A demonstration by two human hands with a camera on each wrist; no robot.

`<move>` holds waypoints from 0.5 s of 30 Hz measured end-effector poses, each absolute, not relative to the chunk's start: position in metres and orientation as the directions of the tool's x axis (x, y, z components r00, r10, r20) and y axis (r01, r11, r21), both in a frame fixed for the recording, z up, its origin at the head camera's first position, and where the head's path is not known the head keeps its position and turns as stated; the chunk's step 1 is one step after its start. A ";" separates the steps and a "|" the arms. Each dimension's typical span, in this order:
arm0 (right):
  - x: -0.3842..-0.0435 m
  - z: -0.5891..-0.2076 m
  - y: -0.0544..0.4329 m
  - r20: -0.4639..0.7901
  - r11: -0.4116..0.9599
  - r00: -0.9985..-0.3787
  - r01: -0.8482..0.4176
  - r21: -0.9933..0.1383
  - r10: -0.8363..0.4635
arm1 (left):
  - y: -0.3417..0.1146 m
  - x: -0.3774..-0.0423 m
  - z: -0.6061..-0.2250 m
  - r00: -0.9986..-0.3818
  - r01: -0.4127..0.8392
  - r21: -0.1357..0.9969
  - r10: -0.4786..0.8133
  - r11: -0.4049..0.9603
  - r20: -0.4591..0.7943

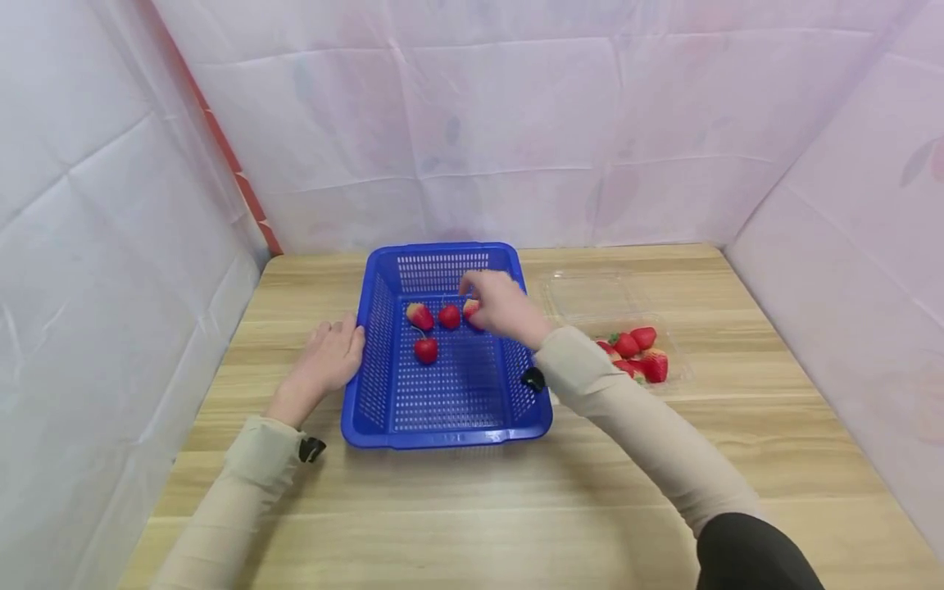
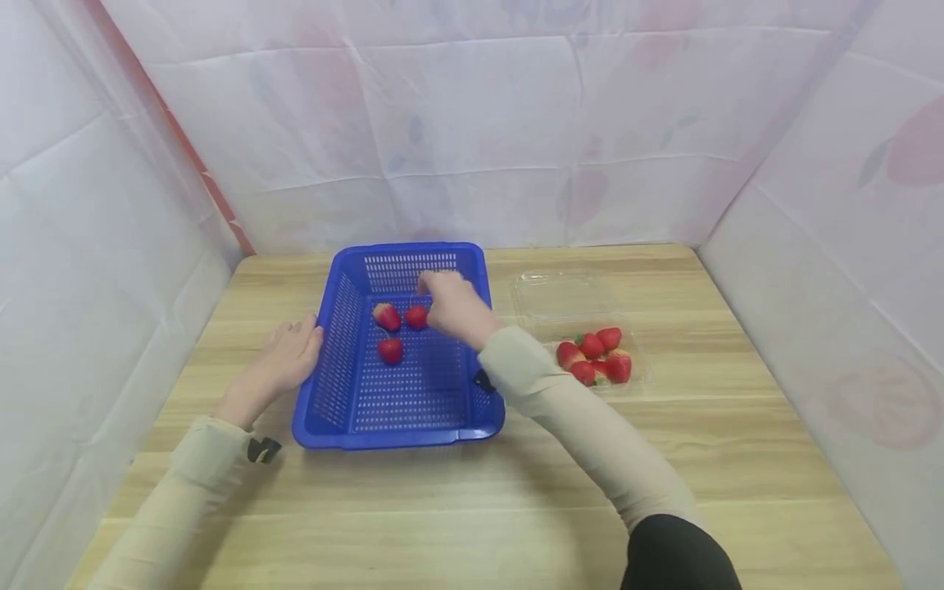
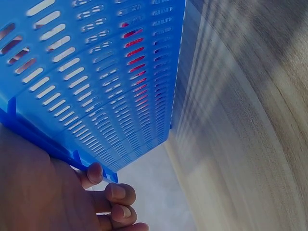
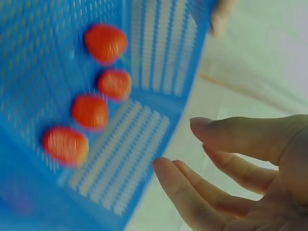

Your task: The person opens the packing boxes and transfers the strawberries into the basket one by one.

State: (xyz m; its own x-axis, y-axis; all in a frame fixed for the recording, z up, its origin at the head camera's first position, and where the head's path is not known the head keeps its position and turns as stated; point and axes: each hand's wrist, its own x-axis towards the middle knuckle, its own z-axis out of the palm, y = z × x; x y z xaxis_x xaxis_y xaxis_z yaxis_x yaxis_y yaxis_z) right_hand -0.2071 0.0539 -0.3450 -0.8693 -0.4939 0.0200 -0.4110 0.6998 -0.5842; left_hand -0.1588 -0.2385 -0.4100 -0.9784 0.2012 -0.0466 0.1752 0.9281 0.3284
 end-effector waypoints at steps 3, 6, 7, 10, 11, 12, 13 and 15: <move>-0.208 -0.338 0.080 0.061 0.698 -0.886 -0.404 -0.591 -0.461 | -0.240 -0.159 -0.411 -0.980 0.170 0.326 0.194 0.930 -0.044; -0.206 -0.335 0.107 0.051 0.709 -0.905 -0.365 -0.604 -0.422 | -0.241 -0.157 -0.411 -0.980 0.167 0.323 0.193 0.931 -0.047; -0.205 -0.335 0.115 0.048 0.711 -0.910 -0.354 -0.608 -0.412 | -0.241 -0.156 -0.411 -0.980 0.166 0.321 0.192 0.932 -0.048; -0.201 -0.338 0.140 0.039 0.716 -0.924 -0.320 -0.620 -0.380 | -0.242 -0.154 -0.410 -0.980 0.165 0.324 0.193 0.932 -0.055; -0.200 -0.340 0.148 0.033 0.718 -0.928 -0.310 -0.624 -0.371 | -0.242 -0.154 -0.410 -0.979 0.164 0.326 0.193 0.931 -0.058; -0.199 -0.342 0.155 0.026 0.721 -0.932 -0.298 -0.625 -0.363 | -0.242 -0.153 -0.410 -0.980 0.162 0.329 0.192 0.930 -0.059; -0.198 -0.345 0.163 0.016 0.720 -0.934 -0.285 -0.633 -0.356 | -0.243 -0.153 -0.410 -0.980 0.162 0.332 0.192 0.929 -0.060; -0.197 -0.351 0.178 -0.009 0.724 -0.940 -0.256 -0.641 -0.340 | -0.243 -0.153 -0.410 -0.980 0.159 0.340 0.191 0.927 -0.063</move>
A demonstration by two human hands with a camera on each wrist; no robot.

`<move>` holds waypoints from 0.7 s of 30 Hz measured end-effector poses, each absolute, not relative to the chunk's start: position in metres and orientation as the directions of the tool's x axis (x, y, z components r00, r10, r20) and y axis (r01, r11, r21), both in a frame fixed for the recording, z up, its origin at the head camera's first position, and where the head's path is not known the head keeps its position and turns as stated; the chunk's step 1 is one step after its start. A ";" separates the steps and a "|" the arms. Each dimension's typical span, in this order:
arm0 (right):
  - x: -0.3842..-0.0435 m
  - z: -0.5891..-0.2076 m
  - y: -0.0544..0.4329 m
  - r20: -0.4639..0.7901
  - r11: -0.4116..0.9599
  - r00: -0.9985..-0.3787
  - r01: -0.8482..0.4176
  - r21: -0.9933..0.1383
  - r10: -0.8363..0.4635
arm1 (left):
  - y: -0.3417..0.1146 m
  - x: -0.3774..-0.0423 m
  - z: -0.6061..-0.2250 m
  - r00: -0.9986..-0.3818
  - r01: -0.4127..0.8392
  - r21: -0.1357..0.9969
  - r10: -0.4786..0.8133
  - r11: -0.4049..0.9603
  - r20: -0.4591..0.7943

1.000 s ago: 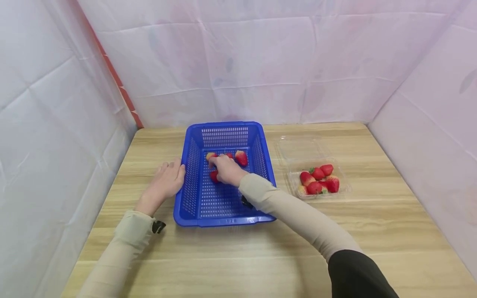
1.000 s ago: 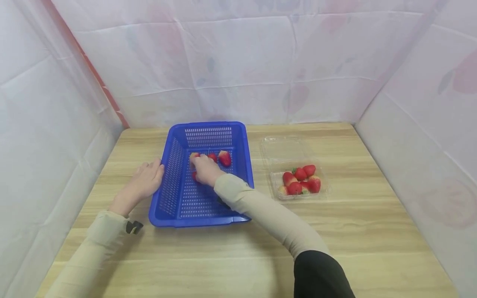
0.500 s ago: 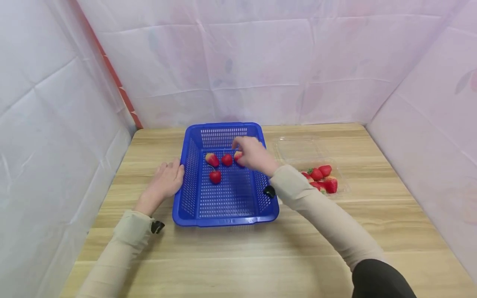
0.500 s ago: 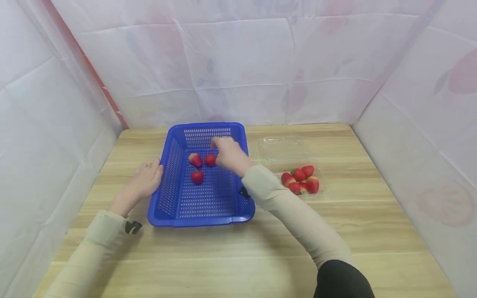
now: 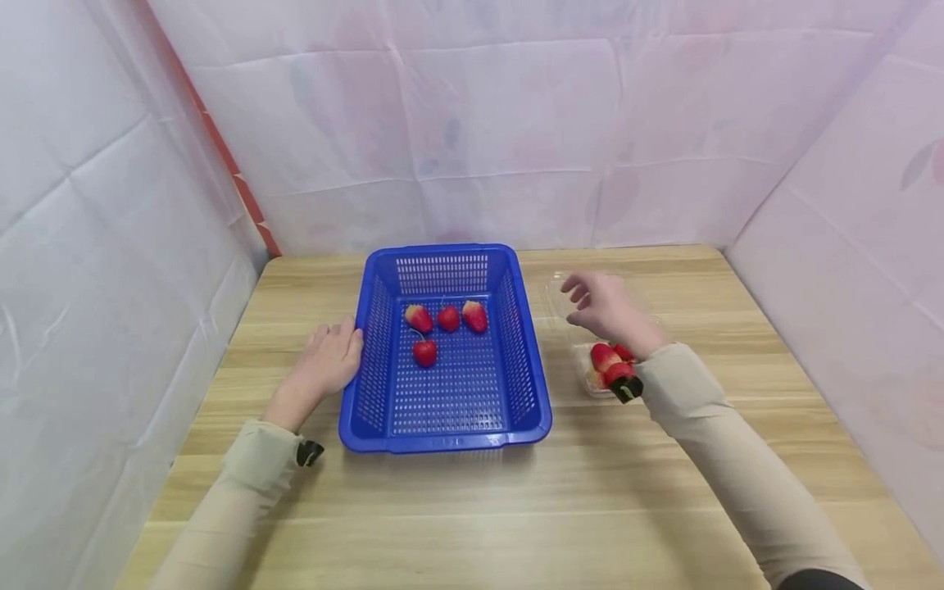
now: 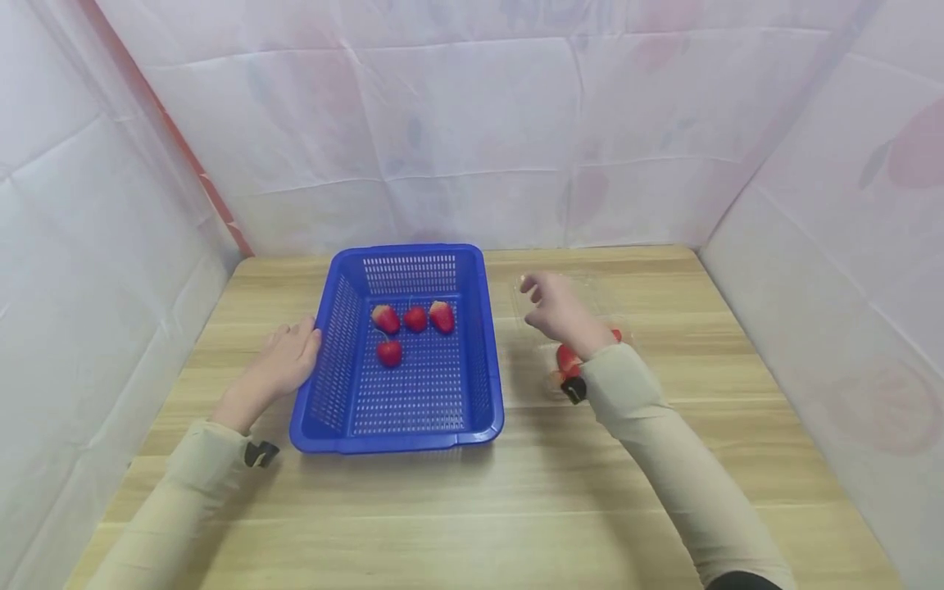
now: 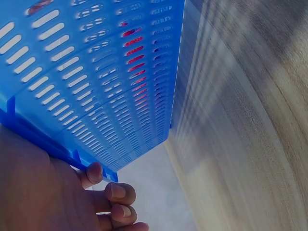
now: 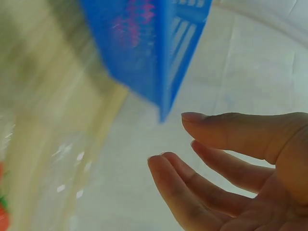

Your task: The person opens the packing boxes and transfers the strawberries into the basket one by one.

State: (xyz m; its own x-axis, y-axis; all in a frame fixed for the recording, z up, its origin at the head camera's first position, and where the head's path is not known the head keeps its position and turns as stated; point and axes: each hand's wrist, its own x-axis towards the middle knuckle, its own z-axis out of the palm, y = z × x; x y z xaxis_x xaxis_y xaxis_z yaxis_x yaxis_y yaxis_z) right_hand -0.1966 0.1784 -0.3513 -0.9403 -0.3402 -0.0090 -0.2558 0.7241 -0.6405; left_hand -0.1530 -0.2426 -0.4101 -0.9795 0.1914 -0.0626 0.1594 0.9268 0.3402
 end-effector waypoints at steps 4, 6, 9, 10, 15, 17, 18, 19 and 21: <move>-0.193 -0.368 0.205 -0.036 0.720 -0.949 -0.214 -0.660 -0.314 | -0.243 -0.153 -0.410 -0.980 0.159 0.344 0.191 0.925 -0.062; -0.191 -0.377 0.217 -0.049 0.727 -0.953 -0.193 -0.658 -0.298 | -0.244 -0.154 -0.411 -0.980 0.159 0.341 0.190 0.927 -0.058; -0.186 -0.389 0.230 -0.077 0.748 -0.959 -0.162 -0.643 -0.273 | -0.243 -0.154 -0.411 -0.980 0.162 0.337 0.192 0.928 -0.056; -0.184 -0.392 0.234 -0.087 0.753 -0.960 -0.150 -0.641 -0.266 | -0.243 -0.154 -0.410 -0.980 0.161 0.335 0.191 0.928 -0.057; -0.180 -0.406 0.250 -0.144 0.759 -0.963 -0.082 -0.646 -0.226 | -0.241 -0.153 -0.410 -0.980 0.162 0.336 0.191 0.928 -0.053; -0.180 -0.411 0.255 -0.156 0.773 -0.967 -0.059 -0.632 -0.202 | -0.242 -0.153 -0.410 -0.981 0.162 0.339 0.190 0.927 -0.050; -0.180 -0.414 0.257 -0.157 0.783 -0.969 -0.052 -0.620 -0.189 | -0.242 -0.153 -0.410 -0.980 0.164 0.341 0.191 0.926 -0.047; -0.180 -0.416 0.259 -0.154 0.794 -0.972 -0.050 -0.606 -0.179 | -0.242 -0.153 -0.410 -0.980 0.163 0.342 0.191 0.926 -0.049; -0.179 -0.422 0.262 -0.138 0.820 -0.978 -0.053 -0.570 -0.159 | -0.242 -0.153 -0.411 -0.981 0.160 0.343 0.189 0.926 -0.051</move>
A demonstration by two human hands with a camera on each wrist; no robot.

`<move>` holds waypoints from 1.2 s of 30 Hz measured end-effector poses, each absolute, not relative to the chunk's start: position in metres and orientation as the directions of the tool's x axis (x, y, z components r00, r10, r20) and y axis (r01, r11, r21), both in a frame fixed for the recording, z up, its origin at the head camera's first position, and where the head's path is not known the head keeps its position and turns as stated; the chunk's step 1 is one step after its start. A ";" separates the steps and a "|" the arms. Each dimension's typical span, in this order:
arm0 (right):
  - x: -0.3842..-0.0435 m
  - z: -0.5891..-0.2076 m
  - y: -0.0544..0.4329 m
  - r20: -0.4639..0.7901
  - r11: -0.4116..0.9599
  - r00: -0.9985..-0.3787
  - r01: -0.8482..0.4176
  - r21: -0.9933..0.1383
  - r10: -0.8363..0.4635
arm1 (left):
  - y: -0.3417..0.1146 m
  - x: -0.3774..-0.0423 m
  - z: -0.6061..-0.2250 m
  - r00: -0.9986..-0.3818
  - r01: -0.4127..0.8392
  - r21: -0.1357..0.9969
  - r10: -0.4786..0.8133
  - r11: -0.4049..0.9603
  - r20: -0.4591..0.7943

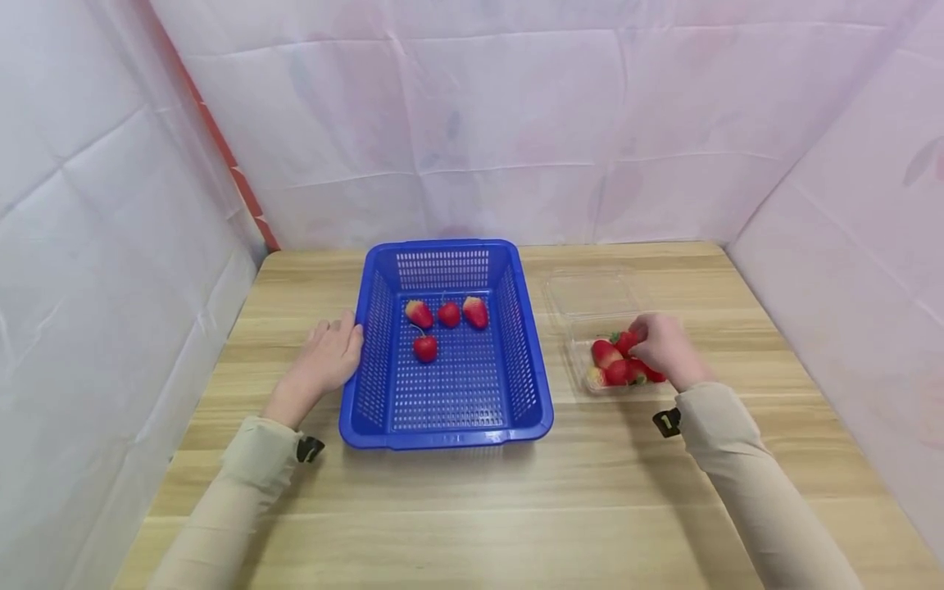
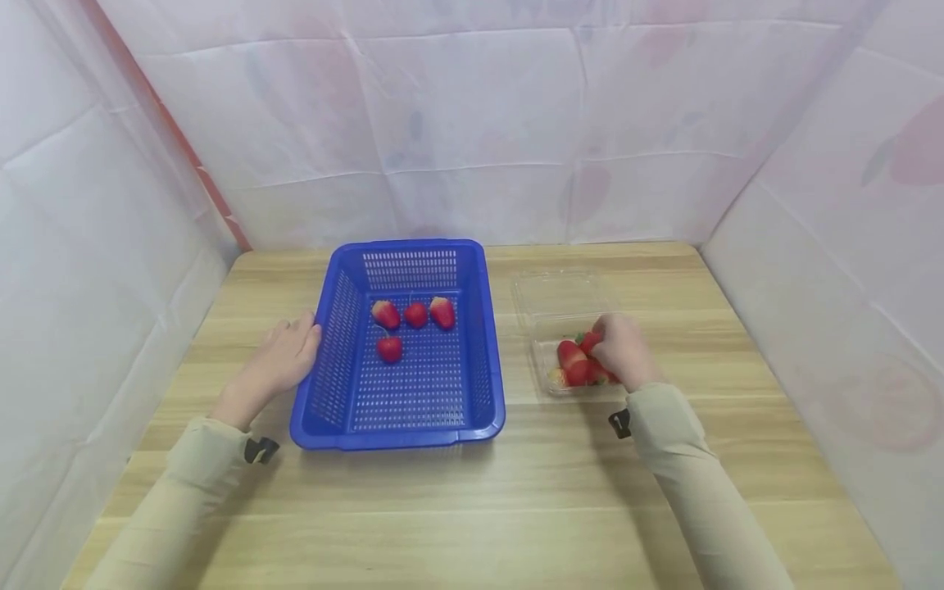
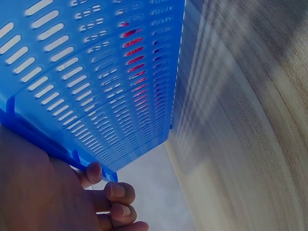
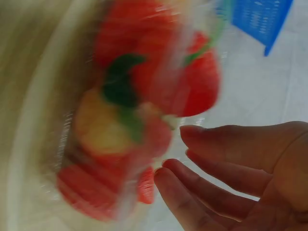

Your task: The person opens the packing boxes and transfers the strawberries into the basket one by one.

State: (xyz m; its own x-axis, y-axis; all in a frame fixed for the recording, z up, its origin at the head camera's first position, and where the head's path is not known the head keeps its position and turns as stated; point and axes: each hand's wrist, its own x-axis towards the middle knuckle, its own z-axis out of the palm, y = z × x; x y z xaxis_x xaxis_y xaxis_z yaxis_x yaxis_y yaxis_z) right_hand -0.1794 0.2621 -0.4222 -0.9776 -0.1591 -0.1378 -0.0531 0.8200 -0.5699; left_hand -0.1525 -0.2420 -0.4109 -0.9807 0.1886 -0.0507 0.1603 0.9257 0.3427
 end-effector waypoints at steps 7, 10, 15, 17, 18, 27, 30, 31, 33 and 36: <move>-0.183 -0.446 0.266 -0.075 0.856 -0.991 -0.060 -0.514 -0.115 | -0.241 -0.151 -0.411 -0.980 0.158 0.341 0.190 0.927 -0.063; -0.184 -0.453 0.265 -0.095 0.853 -0.990 -0.042 -0.520 -0.107 | -0.240 -0.151 -0.411 -0.979 0.159 0.343 0.192 0.926 -0.063; -0.185 -0.455 0.261 -0.140 0.842 -0.985 -0.009 -0.539 -0.100 | -0.240 -0.150 -0.412 -0.979 0.164 0.344 0.196 0.925 -0.059; -0.185 -0.455 0.261 -0.148 0.837 -0.984 -0.004 -0.547 -0.102 | -0.240 -0.150 -0.413 -0.979 0.166 0.346 0.196 0.924 -0.055; -0.185 -0.455 0.260 -0.150 0.833 -0.983 -0.004 -0.553 -0.105 | -0.240 -0.150 -0.412 -0.979 0.164 0.346 0.194 0.924 -0.055; -0.186 -0.457 0.258 -0.125 0.822 -0.988 -0.006 -0.570 -0.094 | -0.241 -0.152 -0.411 -0.979 0.167 0.343 0.197 0.924 -0.054; -0.186 -0.454 0.257 -0.122 0.809 -0.988 -0.006 -0.588 -0.096 | -0.241 -0.153 -0.410 -0.979 0.172 0.337 0.200 0.926 -0.050; -0.186 -0.454 0.257 -0.123 0.805 -0.988 -0.005 -0.593 -0.096 | -0.242 -0.153 -0.410 -0.978 0.174 0.334 0.201 0.926 -0.049; -0.186 -0.451 0.257 -0.123 0.797 -0.988 -0.003 -0.604 -0.098 | -0.242 -0.153 -0.410 -0.979 0.174 0.330 0.201 0.928 -0.046; -0.186 -0.447 0.258 -0.119 0.795 -0.988 -0.007 -0.607 -0.099 | -0.242 -0.153 -0.410 -0.979 0.171 0.321 0.197 0.931 -0.050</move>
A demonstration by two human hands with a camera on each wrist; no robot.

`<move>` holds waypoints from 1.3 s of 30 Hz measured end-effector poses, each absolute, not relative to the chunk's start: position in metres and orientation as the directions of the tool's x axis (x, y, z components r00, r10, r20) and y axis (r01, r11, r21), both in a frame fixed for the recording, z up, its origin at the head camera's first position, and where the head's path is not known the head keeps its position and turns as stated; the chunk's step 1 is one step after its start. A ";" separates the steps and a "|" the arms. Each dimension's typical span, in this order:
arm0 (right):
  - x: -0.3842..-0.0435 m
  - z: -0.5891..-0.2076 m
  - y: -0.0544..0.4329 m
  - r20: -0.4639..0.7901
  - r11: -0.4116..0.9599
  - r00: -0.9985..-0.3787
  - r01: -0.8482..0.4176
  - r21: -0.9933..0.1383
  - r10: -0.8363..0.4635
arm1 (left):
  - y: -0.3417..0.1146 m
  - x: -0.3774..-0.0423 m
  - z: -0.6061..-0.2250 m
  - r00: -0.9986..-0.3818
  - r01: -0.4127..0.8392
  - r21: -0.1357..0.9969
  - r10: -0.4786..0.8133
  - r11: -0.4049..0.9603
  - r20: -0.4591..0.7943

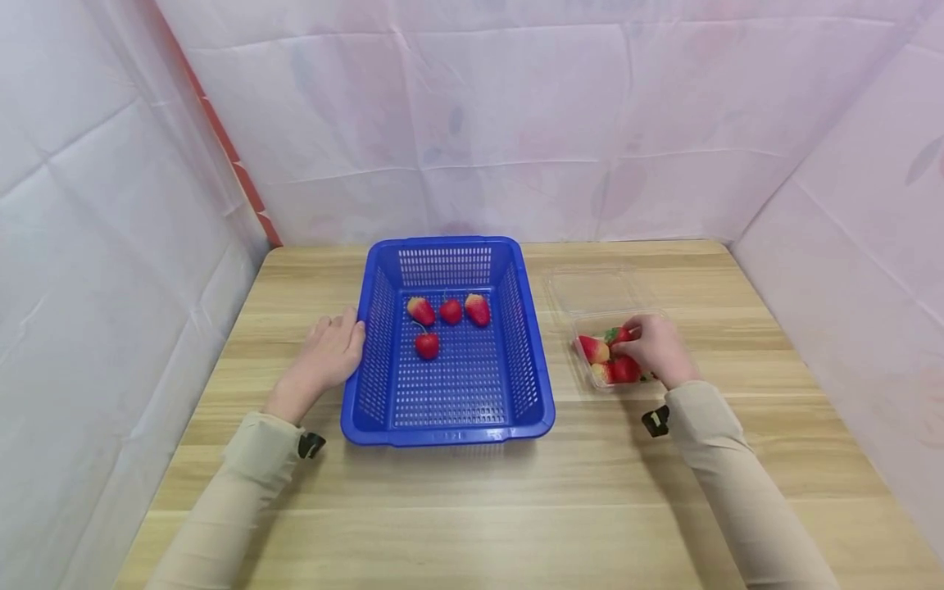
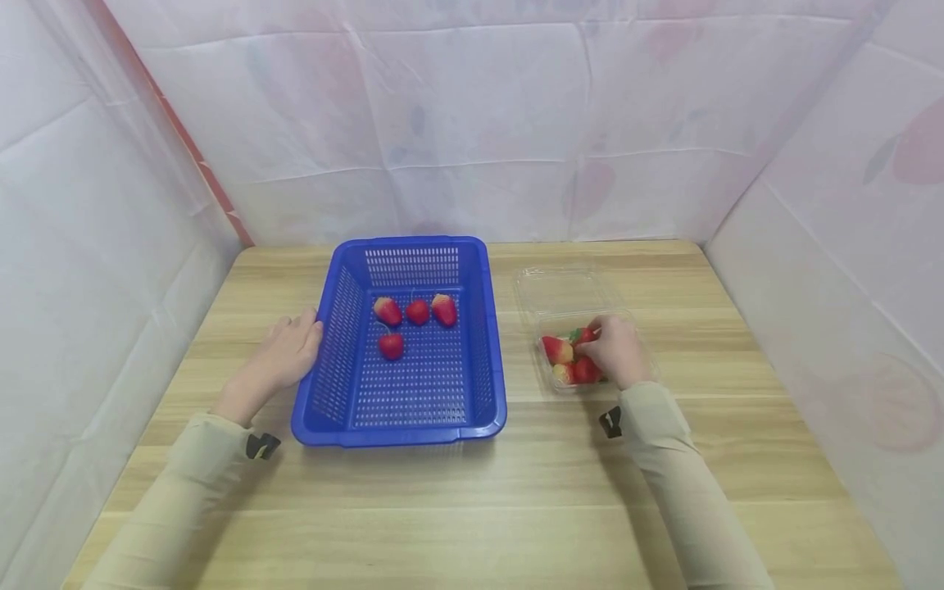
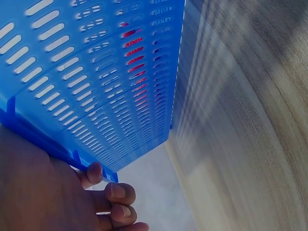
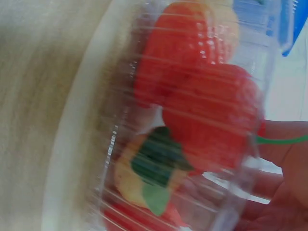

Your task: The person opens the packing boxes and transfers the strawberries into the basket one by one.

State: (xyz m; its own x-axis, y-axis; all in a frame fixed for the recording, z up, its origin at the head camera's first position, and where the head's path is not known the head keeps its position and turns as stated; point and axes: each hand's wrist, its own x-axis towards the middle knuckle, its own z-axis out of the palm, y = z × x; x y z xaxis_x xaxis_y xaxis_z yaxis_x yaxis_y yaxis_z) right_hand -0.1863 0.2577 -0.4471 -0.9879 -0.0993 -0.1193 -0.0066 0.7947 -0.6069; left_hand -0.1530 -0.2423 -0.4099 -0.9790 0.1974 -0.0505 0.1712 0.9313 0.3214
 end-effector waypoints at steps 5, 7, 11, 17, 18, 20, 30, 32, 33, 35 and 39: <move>-0.185 -0.438 0.256 -0.089 0.790 -0.992 -0.020 -0.612 -0.093 | -0.242 -0.153 -0.407 -0.980 0.166 0.314 0.191 0.935 -0.049; -0.183 -0.432 0.254 -0.069 0.789 -0.994 -0.027 -0.614 -0.088 | -0.241 -0.153 -0.406 -0.980 0.169 0.310 0.192 0.936 -0.047; -0.181 -0.418 0.246 -0.032 0.774 -0.996 -0.043 -0.631 -0.081 | -0.240 -0.153 -0.407 -0.980 0.169 0.299 0.191 0.939 -0.047; -0.177 -0.395 0.227 -0.008 0.762 -0.997 -0.053 -0.646 -0.076 | -0.239 -0.153 -0.408 -0.981 0.165 0.283 0.186 0.945 -0.048; -0.177 -0.391 0.223 -0.012 0.762 -0.997 -0.049 -0.646 -0.075 | -0.239 -0.153 -0.407 -0.981 0.166 0.282 0.187 0.945 -0.050; -0.176 -0.385 0.217 -0.022 0.761 -0.997 -0.043 -0.647 -0.075 | -0.238 -0.153 -0.407 -0.981 0.164 0.278 0.187 0.946 -0.055; -0.180 -0.362 0.184 -0.014 0.772 -0.993 -0.080 -0.630 -0.114 | -0.239 -0.154 -0.407 -0.982 0.161 0.290 0.183 0.943 -0.050; -0.180 -0.360 0.175 -0.019 0.762 -0.993 -0.077 -0.643 -0.116 | -0.239 -0.154 -0.408 -0.982 0.162 0.287 0.184 0.944 -0.051; -0.180 -0.359 0.171 -0.014 0.755 -0.993 -0.083 -0.650 -0.121 | -0.239 -0.154 -0.408 -0.981 0.162 0.285 0.184 0.945 -0.053; -0.181 -0.357 0.162 0.002 0.754 -0.991 -0.101 -0.649 -0.131 | -0.240 -0.154 -0.409 -0.981 0.164 0.282 0.185 0.945 -0.051; -0.184 -0.355 0.141 0.015 0.729 -0.985 -0.139 -0.670 -0.174 | -0.240 -0.153 -0.408 -0.981 0.165 0.283 0.187 0.945 -0.051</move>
